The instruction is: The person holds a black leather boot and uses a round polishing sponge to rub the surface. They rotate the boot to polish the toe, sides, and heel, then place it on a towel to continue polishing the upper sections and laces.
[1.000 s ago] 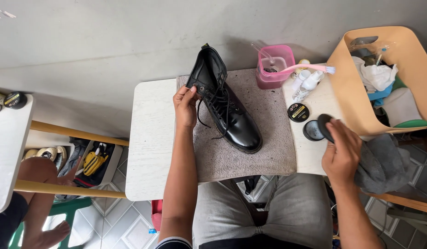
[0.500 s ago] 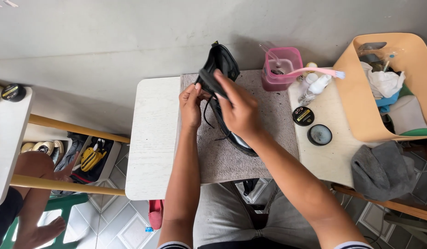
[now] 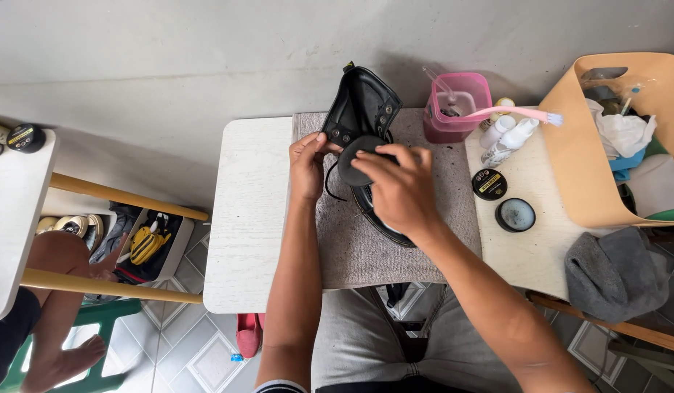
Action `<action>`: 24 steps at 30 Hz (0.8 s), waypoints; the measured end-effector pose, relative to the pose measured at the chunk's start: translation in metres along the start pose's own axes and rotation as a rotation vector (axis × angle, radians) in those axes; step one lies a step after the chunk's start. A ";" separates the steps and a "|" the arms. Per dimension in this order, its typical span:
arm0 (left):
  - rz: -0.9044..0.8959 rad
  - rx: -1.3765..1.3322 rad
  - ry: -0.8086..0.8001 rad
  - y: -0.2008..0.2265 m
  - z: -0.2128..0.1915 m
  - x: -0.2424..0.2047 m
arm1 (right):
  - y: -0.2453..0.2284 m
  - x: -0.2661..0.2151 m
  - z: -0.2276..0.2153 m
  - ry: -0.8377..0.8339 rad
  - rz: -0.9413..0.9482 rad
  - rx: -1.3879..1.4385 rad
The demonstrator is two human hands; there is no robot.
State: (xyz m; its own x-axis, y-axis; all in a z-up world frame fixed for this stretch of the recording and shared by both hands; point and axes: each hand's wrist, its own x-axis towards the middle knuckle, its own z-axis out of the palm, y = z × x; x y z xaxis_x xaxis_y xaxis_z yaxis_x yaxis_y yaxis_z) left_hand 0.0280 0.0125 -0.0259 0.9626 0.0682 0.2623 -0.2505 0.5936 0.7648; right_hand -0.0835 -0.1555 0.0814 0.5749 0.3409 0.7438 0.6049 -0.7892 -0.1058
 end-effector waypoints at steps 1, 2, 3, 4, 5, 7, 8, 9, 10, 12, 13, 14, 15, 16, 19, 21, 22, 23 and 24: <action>0.003 -0.002 0.000 0.006 0.004 -0.001 | 0.002 0.004 -0.004 0.001 -0.003 -0.001; 0.015 0.013 -0.011 0.010 0.008 -0.003 | 0.004 0.008 -0.009 0.121 0.049 0.051; 0.028 0.027 -0.022 0.015 0.013 -0.004 | 0.007 0.012 -0.014 0.241 0.101 0.103; 0.027 0.027 -0.023 0.013 0.012 -0.004 | 0.007 0.016 -0.009 0.241 0.101 0.102; 0.036 0.034 -0.031 0.010 0.010 -0.004 | 0.007 0.020 -0.004 0.244 0.042 0.074; 0.047 0.047 -0.043 -0.006 -0.006 0.003 | -0.001 0.030 0.005 0.254 -0.015 0.048; 0.074 0.094 -0.054 -0.021 -0.021 0.007 | -0.008 0.033 0.008 0.149 -0.020 0.001; 0.102 0.142 -0.066 -0.037 -0.035 0.012 | -0.015 0.036 0.012 0.045 -0.024 -0.046; 0.100 0.141 -0.068 -0.037 -0.036 0.012 | -0.010 0.031 0.015 0.045 -0.023 -0.048; 0.106 0.124 -0.053 -0.037 -0.041 0.012 | -0.003 0.021 0.022 0.042 -0.108 -0.110; 0.105 0.125 -0.051 -0.028 -0.032 0.009 | -0.004 0.017 0.018 0.041 -0.107 -0.108; 0.083 0.102 -0.034 -0.017 -0.023 0.008 | -0.005 0.014 0.015 -0.004 -0.089 -0.104; 0.062 0.078 -0.017 -0.007 -0.014 0.006 | -0.006 0.011 0.011 -0.050 -0.070 -0.099; 0.065 0.078 -0.018 -0.005 -0.010 0.005 | -0.005 0.012 0.006 -0.047 -0.072 -0.100; 0.077 0.062 -0.026 0.005 -0.001 0.000 | -0.008 0.022 -0.009 -0.061 0.019 0.062; 0.075 0.056 -0.027 0.009 0.003 -0.001 | -0.016 0.040 -0.022 0.129 0.088 0.103; 0.074 0.056 -0.026 -0.007 -0.011 0.005 | -0.016 0.043 -0.011 0.128 0.088 0.103; 0.113 0.113 -0.048 -0.023 -0.024 0.010 | -0.015 0.046 -0.001 0.111 0.019 0.050; 0.152 0.172 -0.071 -0.038 -0.038 0.016 | -0.014 0.050 0.010 0.096 -0.049 -0.004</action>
State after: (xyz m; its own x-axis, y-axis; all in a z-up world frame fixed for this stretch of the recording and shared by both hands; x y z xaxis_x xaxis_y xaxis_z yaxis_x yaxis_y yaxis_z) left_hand 0.0566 0.0213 -0.0730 0.9043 0.0861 0.4181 -0.4117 0.4348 0.8009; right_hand -0.0584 -0.1222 0.1134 0.4888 0.3291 0.8080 0.6291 -0.7746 -0.0652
